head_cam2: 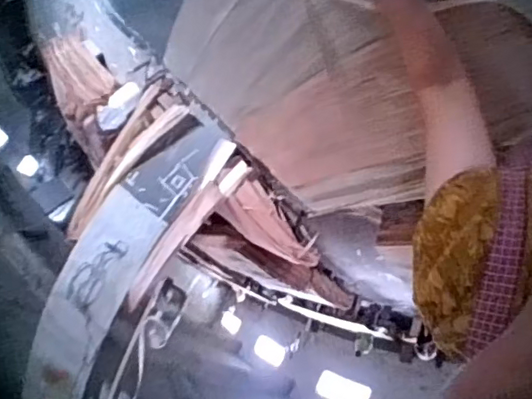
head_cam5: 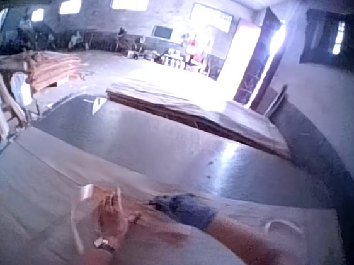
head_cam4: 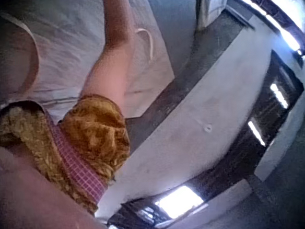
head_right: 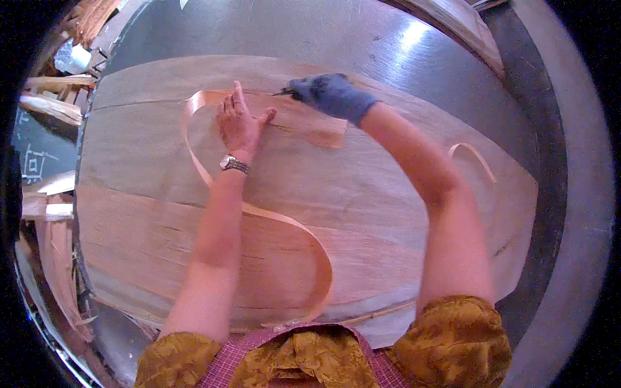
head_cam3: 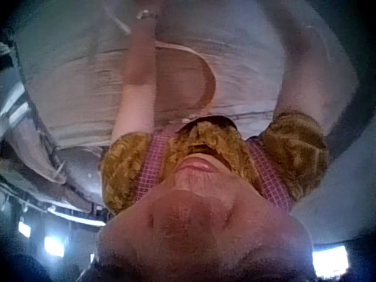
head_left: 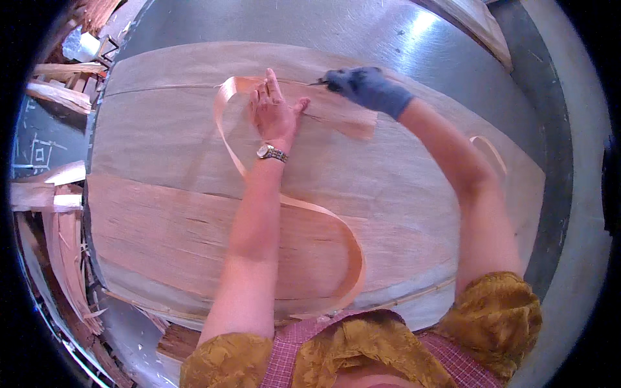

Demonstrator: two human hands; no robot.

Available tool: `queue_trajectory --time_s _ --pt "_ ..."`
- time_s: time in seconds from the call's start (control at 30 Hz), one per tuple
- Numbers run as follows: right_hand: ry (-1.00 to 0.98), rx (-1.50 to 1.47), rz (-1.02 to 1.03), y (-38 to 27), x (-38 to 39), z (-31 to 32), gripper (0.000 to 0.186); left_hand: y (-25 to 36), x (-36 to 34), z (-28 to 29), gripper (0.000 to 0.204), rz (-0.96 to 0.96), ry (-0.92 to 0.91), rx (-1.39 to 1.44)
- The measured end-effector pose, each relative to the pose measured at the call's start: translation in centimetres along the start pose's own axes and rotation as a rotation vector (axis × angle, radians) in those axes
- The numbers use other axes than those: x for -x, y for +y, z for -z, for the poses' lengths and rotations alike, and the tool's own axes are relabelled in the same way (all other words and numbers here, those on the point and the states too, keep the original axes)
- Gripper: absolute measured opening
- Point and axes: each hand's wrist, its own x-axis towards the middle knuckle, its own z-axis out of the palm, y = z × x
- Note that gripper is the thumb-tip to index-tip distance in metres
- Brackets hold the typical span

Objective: The person trims wood veneer sheets using a utility knife, removes damaged sections, and applies adhesive tape to secure edges and repair cracks while working at a large workshop table.

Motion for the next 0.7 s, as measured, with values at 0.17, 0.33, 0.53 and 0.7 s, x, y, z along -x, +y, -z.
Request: queue_trajectory --time_s 0.17,0.33,0.53,0.7 --pt "-0.236 0.202 0.011 -2.2 -4.8 -2.7 0.017 0.3 0.1 0.2 0.098 0.005 -0.156 -0.044" --pt "-0.249 0.247 -0.076 -0.3 0.1 -2.3 0.021 0.8 0.1 0.8 0.1 0.077 -0.146 -0.013" --pt "-0.269 0.187 -0.517 -2.4 12.7 -2.1 0.023 0.8 -0.2 0.2 0.102 0.061 -0.188 -0.016" --pt "-0.051 -0.064 -0.668 -4.0 12.8 -0.1 0.023 1.0 -0.3 1.0 0.099 0.051 -0.21 -0.076"
